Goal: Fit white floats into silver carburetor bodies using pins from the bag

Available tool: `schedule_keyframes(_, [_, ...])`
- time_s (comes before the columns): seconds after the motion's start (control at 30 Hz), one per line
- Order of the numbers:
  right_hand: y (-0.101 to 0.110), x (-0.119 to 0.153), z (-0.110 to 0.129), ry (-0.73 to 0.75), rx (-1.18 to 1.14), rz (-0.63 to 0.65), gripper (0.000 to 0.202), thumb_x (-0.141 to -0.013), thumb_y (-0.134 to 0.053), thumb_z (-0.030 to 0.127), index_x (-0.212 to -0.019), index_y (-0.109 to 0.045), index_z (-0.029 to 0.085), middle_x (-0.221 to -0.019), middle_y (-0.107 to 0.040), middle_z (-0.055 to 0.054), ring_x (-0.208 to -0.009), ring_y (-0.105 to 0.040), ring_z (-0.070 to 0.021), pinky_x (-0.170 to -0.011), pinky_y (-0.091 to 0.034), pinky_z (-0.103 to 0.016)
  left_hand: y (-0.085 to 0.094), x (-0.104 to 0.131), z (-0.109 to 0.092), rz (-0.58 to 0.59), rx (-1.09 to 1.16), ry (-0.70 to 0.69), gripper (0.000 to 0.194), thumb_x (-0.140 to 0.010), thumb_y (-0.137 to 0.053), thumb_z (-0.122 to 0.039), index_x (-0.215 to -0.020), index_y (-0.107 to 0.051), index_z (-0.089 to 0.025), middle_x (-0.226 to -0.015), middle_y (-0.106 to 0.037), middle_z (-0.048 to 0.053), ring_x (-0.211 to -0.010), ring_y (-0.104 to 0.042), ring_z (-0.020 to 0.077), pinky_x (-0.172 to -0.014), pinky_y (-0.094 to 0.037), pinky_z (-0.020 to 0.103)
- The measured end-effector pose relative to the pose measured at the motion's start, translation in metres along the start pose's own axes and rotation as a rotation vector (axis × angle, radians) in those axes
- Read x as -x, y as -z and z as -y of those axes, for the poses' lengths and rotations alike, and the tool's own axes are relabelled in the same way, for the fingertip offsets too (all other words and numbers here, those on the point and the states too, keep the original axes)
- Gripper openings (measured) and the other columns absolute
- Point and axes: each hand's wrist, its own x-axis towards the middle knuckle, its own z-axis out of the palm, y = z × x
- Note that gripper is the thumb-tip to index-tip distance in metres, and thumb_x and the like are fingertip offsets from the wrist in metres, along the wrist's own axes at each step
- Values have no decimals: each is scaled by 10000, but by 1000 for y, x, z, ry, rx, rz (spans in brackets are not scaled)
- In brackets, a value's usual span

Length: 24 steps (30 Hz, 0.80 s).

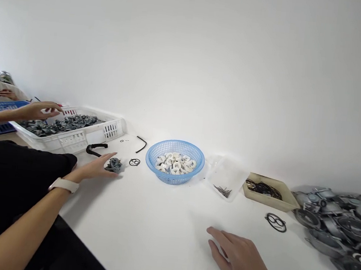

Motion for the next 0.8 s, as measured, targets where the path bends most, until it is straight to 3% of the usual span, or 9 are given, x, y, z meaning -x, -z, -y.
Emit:
schedule_keyframes(0.17, [5, 0, -9, 3, 20, -49, 274, -1031, -421, 176, -1066, -689, 218, -663, -677, 31, -499, -619, -132, -488, -384, -269, 8, -18, -2, 72, -73, 15, 798, -607, -792, -570, -1249, -660, -114, -1219, -730, 200, -1146, -671, 431, -974, -529, 468])
schedule_keyframes(0.27, [6, 1, -8, 2, 29, -48, 280, -1038, -413, 174, -1055, -689, 218, -673, -680, 23, -529, -639, -138, -501, -383, -274, 16, -4, -10, 36, -146, 12, 726, -634, -772, -558, -1219, -683, -139, -1190, -733, 199, -1163, -651, 464, -965, -519, 493])
schedule_keyframes(0.37, [7, 0, -2, 3, 21, -31, 280, -1043, -412, 168, -1055, -687, 220, -697, -691, 13, -574, -662, -148, -524, -384, -284, 19, 22, -32, -3, -198, -34, 715, -683, -755, -552, -1264, -685, -140, -1254, -700, 229, -1230, -606, 509, -997, -497, 536])
schedule_keyframes(0.43, [9, -2, 3, 4, 17, -22, 277, -1042, -414, 163, -1060, -684, 220, -707, -696, 7, -597, -670, -155, -541, -380, -289, 15, 40, -59, 6, -194, -115, 710, -748, -731, -559, -1347, -655, -184, -1310, -689, 170, -1244, -607, 481, -1005, -500, 522])
schedule_keyframes(0.53, [11, -4, 5, -14, 15, -13, 274, -1043, -415, 165, -1077, -682, 217, -702, -686, 6, -592, -652, -156, -550, -364, -291, -3, 63, -121, 60, -120, -337, 739, -789, -764, -573, -1454, -579, -310, -1401, -656, 69, -1238, -633, 375, -1046, -496, 439])
schedule_keyframes(0.67, [17, -5, 0, -59, 0, -18, 245, -1055, -440, 211, -1097, -681, 202, -670, -657, 20, -540, -595, -139, -542, -347, -275, -56, 78, -216, 142, 221, -730, 718, -831, -796, -542, -1459, -544, -303, -1397, -652, 82, -1238, -647, 311, -1054, -522, 425])
schedule_keyframes(0.73, [20, -5, -4, -88, -21, -9, 225, -1058, -464, 249, -1102, -680, 200, -668, -656, 23, -537, -585, -131, -548, -349, -260, -87, 79, -253, 108, 390, -776, 749, -798, -835, -512, -1442, -545, -262, -1323, -682, 102, -1175, -678, 304, -1011, -558, 435])
schedule_keyframes(0.8, [22, -4, -9, -124, -41, -9, 219, -1059, -474, 270, -1091, -679, 201, -670, -658, 22, -541, -583, -125, -554, -346, -247, -114, 76, -279, 111, 492, -777, 731, -778, -855, -492, -1401, -563, -245, -1274, -696, 98, -1107, -701, 286, -951, -588, 421])
